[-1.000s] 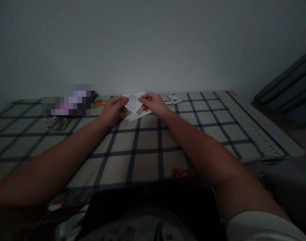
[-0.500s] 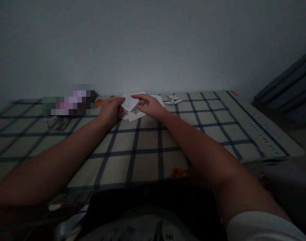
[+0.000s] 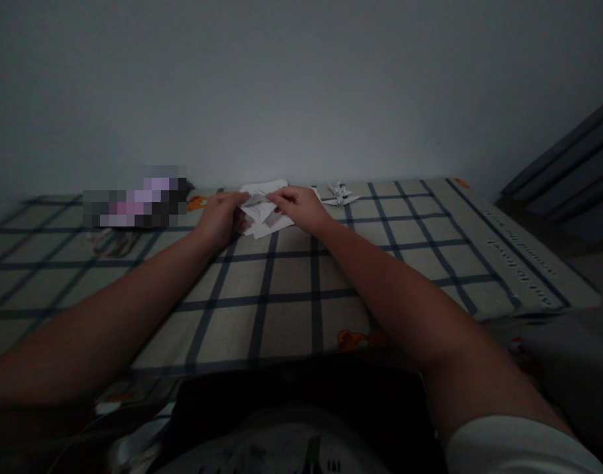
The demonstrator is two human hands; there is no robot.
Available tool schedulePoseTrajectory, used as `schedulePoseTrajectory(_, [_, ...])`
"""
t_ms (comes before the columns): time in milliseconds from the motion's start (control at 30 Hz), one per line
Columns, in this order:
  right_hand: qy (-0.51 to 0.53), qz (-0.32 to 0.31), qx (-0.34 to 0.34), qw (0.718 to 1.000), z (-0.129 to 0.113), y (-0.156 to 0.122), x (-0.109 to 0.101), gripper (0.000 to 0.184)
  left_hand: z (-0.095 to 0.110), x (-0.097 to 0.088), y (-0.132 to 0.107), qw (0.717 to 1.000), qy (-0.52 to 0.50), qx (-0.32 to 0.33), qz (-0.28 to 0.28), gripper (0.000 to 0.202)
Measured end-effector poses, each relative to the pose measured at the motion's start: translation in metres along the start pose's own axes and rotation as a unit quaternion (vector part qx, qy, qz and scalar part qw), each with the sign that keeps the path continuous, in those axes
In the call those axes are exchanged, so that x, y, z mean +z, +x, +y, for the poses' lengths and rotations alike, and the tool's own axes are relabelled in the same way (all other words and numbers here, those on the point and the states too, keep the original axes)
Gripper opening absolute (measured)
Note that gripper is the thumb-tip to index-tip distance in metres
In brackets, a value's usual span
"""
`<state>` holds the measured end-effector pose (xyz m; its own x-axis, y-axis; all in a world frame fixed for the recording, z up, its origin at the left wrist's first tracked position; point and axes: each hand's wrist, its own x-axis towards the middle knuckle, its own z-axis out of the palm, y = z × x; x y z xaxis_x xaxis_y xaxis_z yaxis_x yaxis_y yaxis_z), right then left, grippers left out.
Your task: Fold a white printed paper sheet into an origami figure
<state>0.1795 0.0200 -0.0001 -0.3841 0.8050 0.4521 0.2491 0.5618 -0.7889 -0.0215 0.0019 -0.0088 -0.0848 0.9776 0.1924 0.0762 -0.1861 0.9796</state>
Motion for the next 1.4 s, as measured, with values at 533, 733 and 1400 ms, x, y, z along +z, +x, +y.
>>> schedulePoseTrajectory(533, [-0.075,0.027,-0.054,0.995,0.005,0.000,-0.003,0.029,0.009,0.006,-0.012,0.995,0.095,0.010,-0.039,0.026])
schedulePoseTrajectory(733, [-0.125,0.007,-0.107,0.986,0.006,0.001,-0.002,0.021,0.000,0.002,-0.006,0.994,0.097,0.018,-0.043,0.019])
schedulePoseTrajectory(1400, [-0.237,-0.011,-0.211,0.948,-0.005,-0.002,0.001,0.010,0.011,0.019,-0.019,0.996,-0.006,-0.039,-0.078,0.015])
